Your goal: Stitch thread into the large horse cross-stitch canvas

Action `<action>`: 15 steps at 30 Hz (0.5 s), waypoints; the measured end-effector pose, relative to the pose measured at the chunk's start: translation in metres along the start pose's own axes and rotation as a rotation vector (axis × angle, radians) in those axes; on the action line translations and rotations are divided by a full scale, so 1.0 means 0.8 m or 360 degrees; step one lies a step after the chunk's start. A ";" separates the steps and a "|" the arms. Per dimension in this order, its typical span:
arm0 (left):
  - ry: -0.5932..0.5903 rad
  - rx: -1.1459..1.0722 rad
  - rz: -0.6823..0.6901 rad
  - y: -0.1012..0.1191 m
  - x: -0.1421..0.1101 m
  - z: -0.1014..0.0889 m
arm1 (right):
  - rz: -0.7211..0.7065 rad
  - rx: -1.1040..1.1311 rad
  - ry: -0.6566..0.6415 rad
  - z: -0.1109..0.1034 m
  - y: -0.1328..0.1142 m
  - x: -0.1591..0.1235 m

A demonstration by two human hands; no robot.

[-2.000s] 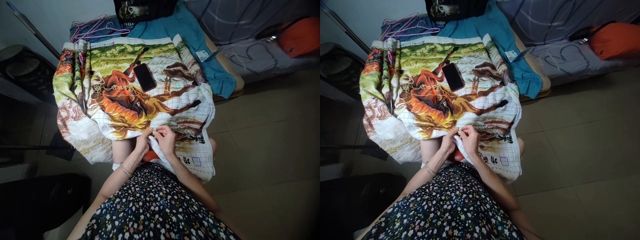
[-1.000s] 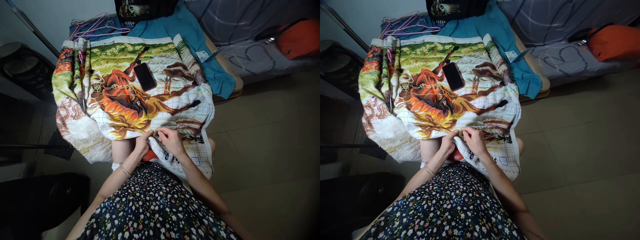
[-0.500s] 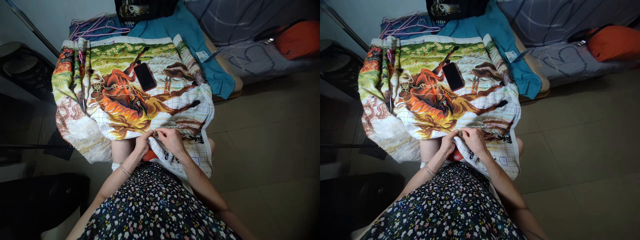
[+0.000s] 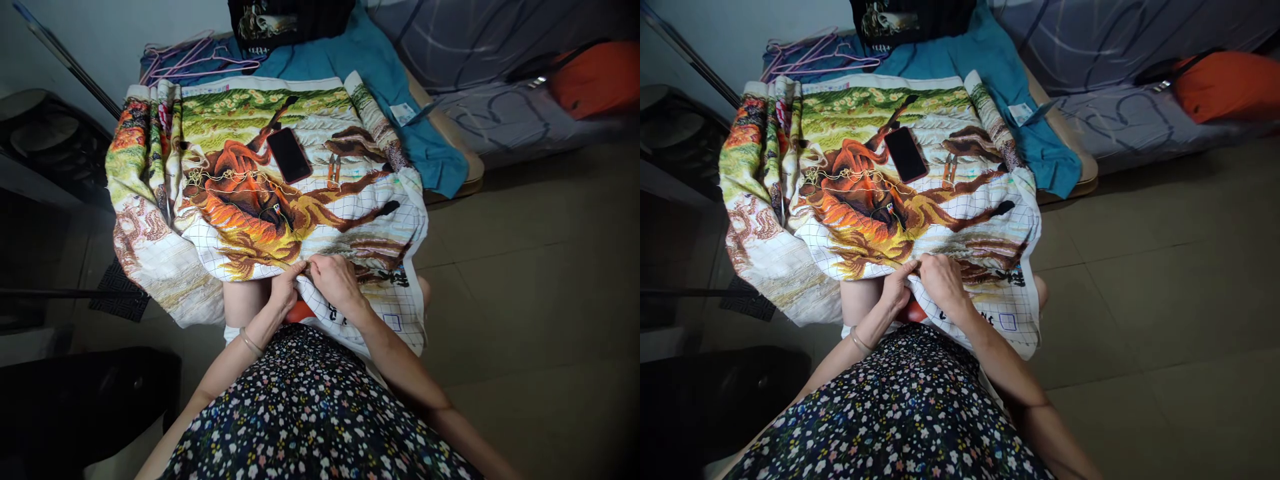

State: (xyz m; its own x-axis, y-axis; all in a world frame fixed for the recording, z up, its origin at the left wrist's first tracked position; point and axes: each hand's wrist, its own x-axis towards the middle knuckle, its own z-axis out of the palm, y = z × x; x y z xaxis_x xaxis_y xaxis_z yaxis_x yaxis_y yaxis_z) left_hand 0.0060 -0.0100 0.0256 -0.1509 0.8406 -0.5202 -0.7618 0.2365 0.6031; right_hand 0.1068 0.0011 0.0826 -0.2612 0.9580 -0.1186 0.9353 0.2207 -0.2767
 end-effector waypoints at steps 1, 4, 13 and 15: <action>0.0013 -0.0001 0.0000 0.000 0.000 0.000 | -0.0002 -0.0004 -0.0017 0.000 -0.001 0.000; 0.0062 0.0002 0.0018 0.000 -0.001 0.000 | 0.0012 -0.0036 -0.0055 0.001 -0.008 0.006; 0.0089 0.0056 0.0118 0.001 -0.002 -0.001 | 0.0114 0.0386 0.0329 0.023 -0.016 -0.012; 0.0147 0.0106 0.0100 0.004 -0.001 0.001 | -0.0151 0.0734 0.0460 0.036 -0.020 -0.044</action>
State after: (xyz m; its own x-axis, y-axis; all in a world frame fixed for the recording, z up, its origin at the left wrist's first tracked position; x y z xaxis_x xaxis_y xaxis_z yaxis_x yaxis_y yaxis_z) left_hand 0.0045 -0.0094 0.0284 -0.2570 0.8069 -0.5318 -0.7060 0.2190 0.6735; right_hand 0.0942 -0.0410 0.0635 -0.2025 0.9634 0.1758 0.6924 0.2678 -0.6700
